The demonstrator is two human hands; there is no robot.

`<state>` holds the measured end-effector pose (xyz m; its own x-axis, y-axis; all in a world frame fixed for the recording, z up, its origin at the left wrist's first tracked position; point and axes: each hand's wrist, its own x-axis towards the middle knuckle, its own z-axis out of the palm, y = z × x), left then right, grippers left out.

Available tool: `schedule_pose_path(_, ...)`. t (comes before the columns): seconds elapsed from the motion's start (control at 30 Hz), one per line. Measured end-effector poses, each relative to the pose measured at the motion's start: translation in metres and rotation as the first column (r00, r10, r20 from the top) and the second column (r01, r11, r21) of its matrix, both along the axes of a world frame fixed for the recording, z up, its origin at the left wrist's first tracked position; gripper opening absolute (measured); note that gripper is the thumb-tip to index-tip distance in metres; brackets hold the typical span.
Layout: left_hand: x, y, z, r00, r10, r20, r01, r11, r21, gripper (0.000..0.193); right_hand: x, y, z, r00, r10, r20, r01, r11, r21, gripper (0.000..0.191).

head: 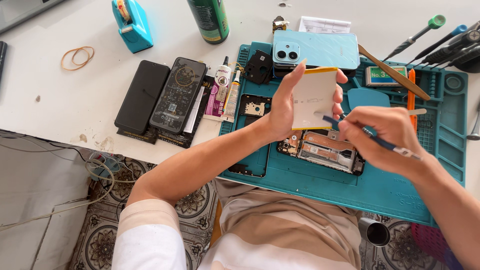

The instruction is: The person removes a smartphone battery from a disassembled phone and uses a small brush to clean both sides of the battery. The person holds the battery with one hand and scrubs the surface with the brush in the other hand, then flips the battery to clean the opposite side.

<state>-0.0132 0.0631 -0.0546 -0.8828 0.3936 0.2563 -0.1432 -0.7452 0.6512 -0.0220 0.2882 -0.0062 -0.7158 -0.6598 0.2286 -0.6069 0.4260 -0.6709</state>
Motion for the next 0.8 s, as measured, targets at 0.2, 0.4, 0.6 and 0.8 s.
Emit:
schedule_pose_path(0.2, 0.001, 0.001, 0.000, 0.998, 0.043, -0.042, -0.045, 0.998, -0.045, 0.077, -0.007, 0.005, 0.010, 0.997, 0.003, -0.077, -0.008, 0.998, -0.057, 0.019)
schedule_pose_path(0.4, 0.005, 0.002, 0.000, 1.000, -0.007, -0.002, 0.007, 0.997, -0.081, 0.077, 0.000, 0.000, 0.007, 0.997, 0.022, -0.071, -0.027, 0.997, -0.077, 0.014)
schedule_pose_path(0.6, 0.008, 0.000, 0.003, 1.000, -0.009, 0.008, 0.009, 0.999, -0.042, 0.081, 0.000, 0.000, 0.012, 0.998, 0.037, -0.051, -0.041, 0.996, -0.080, 0.019)
schedule_pose_path(0.8, 0.012, 0.000, 0.004, 0.998, -0.054, 0.036, 0.056, 0.997, -0.047, 0.084, 0.002, -0.001, 0.012, 0.999, -0.009, -0.032, 0.006, 0.997, -0.072, 0.017)
